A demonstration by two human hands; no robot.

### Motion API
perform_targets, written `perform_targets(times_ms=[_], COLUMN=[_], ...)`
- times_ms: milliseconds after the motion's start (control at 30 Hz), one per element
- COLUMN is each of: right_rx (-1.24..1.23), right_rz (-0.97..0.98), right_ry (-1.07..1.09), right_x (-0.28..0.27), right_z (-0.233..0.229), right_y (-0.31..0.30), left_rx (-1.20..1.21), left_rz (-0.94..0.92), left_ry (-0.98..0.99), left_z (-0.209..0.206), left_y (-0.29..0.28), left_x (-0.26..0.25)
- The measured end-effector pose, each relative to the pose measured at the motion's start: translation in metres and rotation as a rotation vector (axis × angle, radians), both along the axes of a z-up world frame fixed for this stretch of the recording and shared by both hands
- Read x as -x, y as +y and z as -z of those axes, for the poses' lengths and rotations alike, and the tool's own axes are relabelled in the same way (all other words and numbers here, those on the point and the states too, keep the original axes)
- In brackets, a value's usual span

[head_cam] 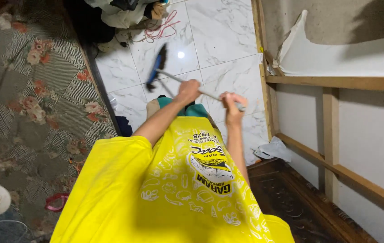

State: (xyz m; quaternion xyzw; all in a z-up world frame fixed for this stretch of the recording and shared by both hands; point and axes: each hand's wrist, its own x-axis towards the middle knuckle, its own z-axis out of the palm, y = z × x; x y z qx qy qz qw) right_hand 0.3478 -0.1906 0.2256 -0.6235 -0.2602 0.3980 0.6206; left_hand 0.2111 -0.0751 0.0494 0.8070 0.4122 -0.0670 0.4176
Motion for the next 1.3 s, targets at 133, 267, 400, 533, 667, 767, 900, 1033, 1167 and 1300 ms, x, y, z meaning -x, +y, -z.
perform_targets(times_ms=[133,267,400,533,667,767,900,1033,1167,1300], right_rx=[-0.001,-0.204,-0.042,-0.052,-0.136,-0.199,0.103,-0.097,0.031,0.039], right_rz=[0.071,0.02,-0.068,-0.15,0.081,0.189,0.224,0.104,-0.193,-0.149], right_ry=[0.107,0.215,-0.066,-0.261,-0.22,-0.105,-0.05,-0.103,-0.269,-0.403], right_x=[0.029,0.021,0.014,-0.013,-0.032,-0.032,-0.011,-0.002,-0.034,-0.059], right_z=[0.027,0.013,-0.031,-0.059,-0.061,-0.034,0.004,-0.02,-0.073,-0.114], right_y=[-0.015,-0.034,-0.052,-0.066,-0.072,-0.074,-0.061,-0.054,-0.063,-0.076], left_rx=[-0.02,-0.023,0.079,0.079,0.059,0.042,0.018,0.08,0.162,0.17], left_rz=[0.037,0.089,0.155,0.351,0.419,0.381,0.273,0.248,0.212,0.39], left_ry=[-0.008,0.04,-0.071,-0.18,-0.214,-0.159,-0.04,0.093,-0.168,-0.266], left_z=[0.025,0.031,0.034,0.016,-0.034,-0.022,0.042,0.03,0.068,-0.001], left_y=[-0.01,-0.027,-0.054,-0.063,-0.049,-0.039,-0.021,-0.027,-0.07,-0.085], left_x=[0.042,0.022,-0.024,-0.082,-0.108,-0.095,-0.053,-0.052,-0.098,-0.161])
